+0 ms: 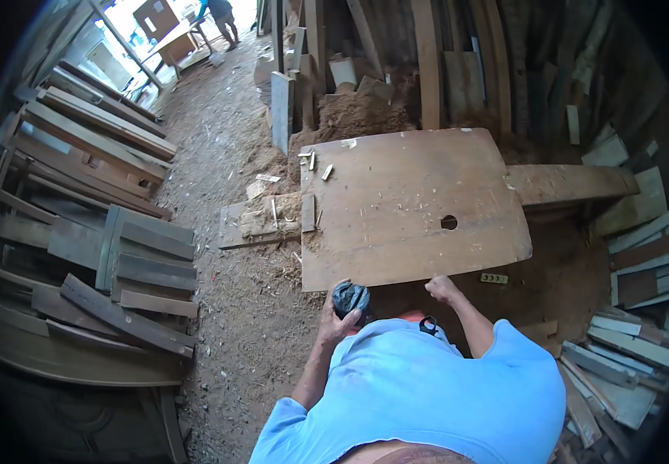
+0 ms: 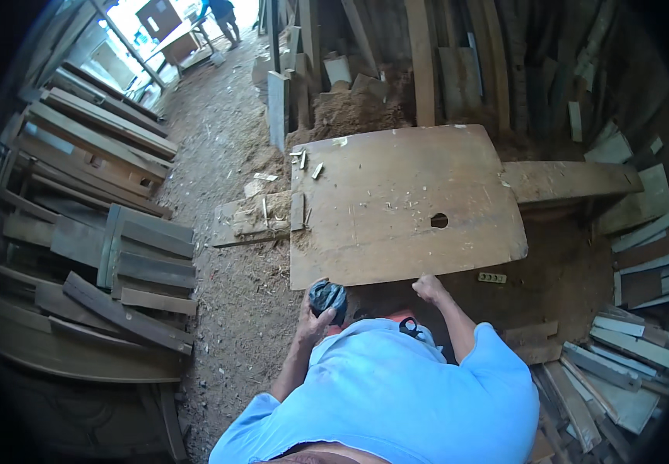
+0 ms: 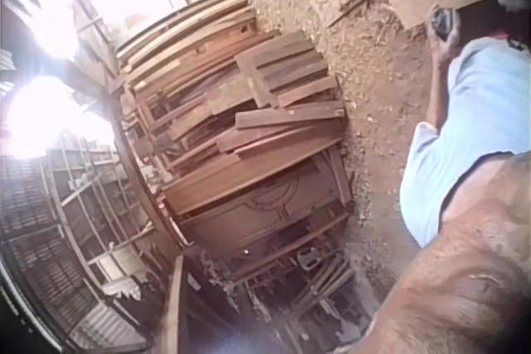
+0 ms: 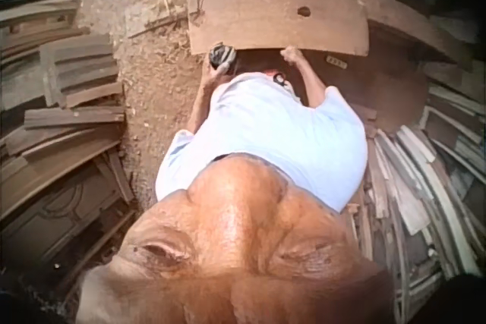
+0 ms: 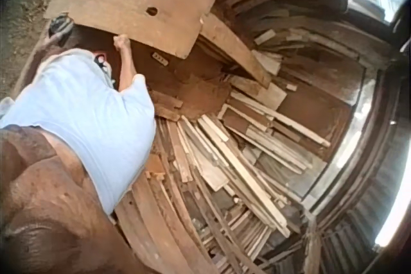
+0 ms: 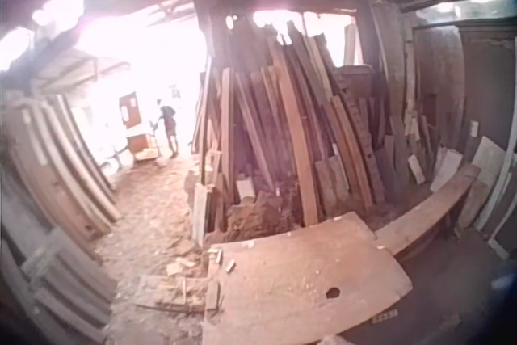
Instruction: The person holds a small black bag while standing in a woodworking shop and watching another person apply wood filler to a wooden door. The person then walks across the workshop area and reaches into a large pile of sawdust before returning to the workstation.
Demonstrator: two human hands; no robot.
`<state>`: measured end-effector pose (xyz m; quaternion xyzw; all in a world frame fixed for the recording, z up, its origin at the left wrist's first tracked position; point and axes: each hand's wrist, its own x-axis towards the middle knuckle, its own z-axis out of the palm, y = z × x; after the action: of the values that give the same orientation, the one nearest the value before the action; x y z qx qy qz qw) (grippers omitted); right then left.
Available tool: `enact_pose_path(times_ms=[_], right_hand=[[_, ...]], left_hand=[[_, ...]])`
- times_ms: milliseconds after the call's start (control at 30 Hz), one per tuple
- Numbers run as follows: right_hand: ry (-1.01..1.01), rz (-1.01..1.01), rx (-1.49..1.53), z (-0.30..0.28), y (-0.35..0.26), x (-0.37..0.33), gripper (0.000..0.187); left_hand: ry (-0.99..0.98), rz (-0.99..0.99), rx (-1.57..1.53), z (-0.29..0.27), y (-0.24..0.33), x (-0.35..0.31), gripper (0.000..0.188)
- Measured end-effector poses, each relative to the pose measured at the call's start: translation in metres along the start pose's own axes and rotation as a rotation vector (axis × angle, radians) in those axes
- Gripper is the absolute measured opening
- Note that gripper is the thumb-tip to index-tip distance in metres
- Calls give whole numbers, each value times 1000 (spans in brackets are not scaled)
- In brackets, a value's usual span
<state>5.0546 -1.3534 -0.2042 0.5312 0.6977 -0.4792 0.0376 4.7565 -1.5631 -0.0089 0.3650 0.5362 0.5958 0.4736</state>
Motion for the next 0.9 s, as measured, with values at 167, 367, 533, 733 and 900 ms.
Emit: enact_pose_path(times_ms=[167,367,533,733,900], right_hand=[[29,-386,-169,14,-102,52,36],[-203,-483,-236,83,-195,40,31],[-468,-502,-173,160,-244,14,30],[-645,-505,-308,239,-331,25,28],[-445,-333,-392,303,-377,57,32]], left_hand=[[200,97,-105,0,3,-44,83],[301,96,-56,-29,17,-66,87],[363,141,-74,-81,27,-76,83],[404,126,-109,-205,13,-102,86],[419,122,-109,-317,38,-137,88]])
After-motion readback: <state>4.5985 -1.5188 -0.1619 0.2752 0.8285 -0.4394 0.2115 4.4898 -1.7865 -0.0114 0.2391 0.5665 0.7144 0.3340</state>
